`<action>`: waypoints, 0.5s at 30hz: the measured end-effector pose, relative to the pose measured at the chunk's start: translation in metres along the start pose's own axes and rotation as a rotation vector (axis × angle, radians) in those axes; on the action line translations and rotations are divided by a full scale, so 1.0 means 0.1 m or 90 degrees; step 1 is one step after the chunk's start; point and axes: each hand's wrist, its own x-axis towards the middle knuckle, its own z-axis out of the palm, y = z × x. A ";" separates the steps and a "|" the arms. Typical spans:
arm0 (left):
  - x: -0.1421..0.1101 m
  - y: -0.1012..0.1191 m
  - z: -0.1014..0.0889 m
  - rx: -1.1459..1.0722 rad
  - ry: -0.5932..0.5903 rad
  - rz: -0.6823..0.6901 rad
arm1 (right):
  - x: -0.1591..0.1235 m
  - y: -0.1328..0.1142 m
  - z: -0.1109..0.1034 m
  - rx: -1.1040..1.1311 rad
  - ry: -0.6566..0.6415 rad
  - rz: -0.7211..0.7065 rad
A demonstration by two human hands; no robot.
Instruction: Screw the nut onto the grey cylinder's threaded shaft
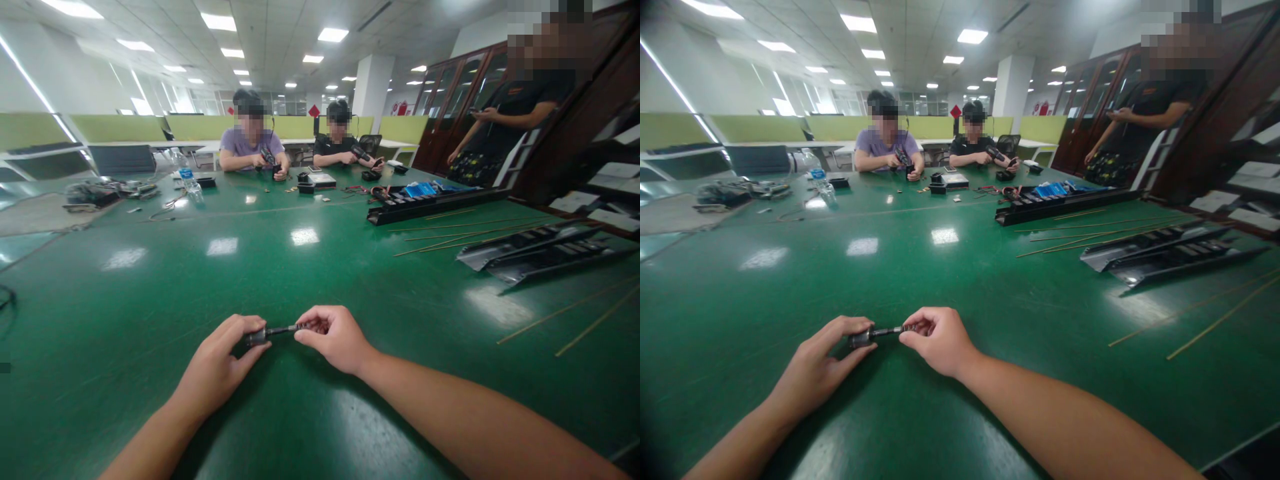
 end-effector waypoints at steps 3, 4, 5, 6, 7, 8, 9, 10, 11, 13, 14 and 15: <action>0.00 0.00 0.00 0.002 0.003 -0.001 | 0.00 0.00 0.00 -0.001 0.003 -0.001; 0.01 -0.01 0.00 0.002 0.005 0.000 | 0.00 0.00 0.00 -0.002 0.004 -0.002; 0.01 -0.01 0.00 0.002 0.006 0.000 | 0.00 0.01 0.00 -0.002 0.004 -0.002; 0.01 -0.01 0.00 0.003 0.008 0.000 | 0.00 0.01 0.00 -0.001 0.004 -0.002; 0.01 -0.01 0.00 0.004 0.008 0.000 | 0.00 0.01 0.00 0.002 0.002 -0.003; 0.01 -0.01 0.00 0.006 0.010 0.000 | 0.00 0.02 0.00 0.003 0.001 -0.003; 0.01 0.00 0.00 0.008 0.011 -0.001 | 0.00 0.02 0.00 0.003 -0.001 -0.004; 0.01 0.00 0.00 0.011 0.011 -0.001 | 0.00 0.02 0.00 0.003 -0.001 -0.005; 0.02 0.01 0.00 0.013 0.011 0.000 | 0.00 0.02 0.00 0.002 -0.001 -0.005; 0.02 0.01 -0.01 0.012 0.011 0.001 | 0.00 0.03 0.00 0.003 0.000 -0.006; 0.02 0.01 -0.01 0.011 0.014 0.003 | 0.00 0.03 0.00 0.003 0.000 -0.006; 0.02 0.01 -0.01 0.011 0.016 0.002 | 0.00 0.03 0.00 0.002 0.001 -0.006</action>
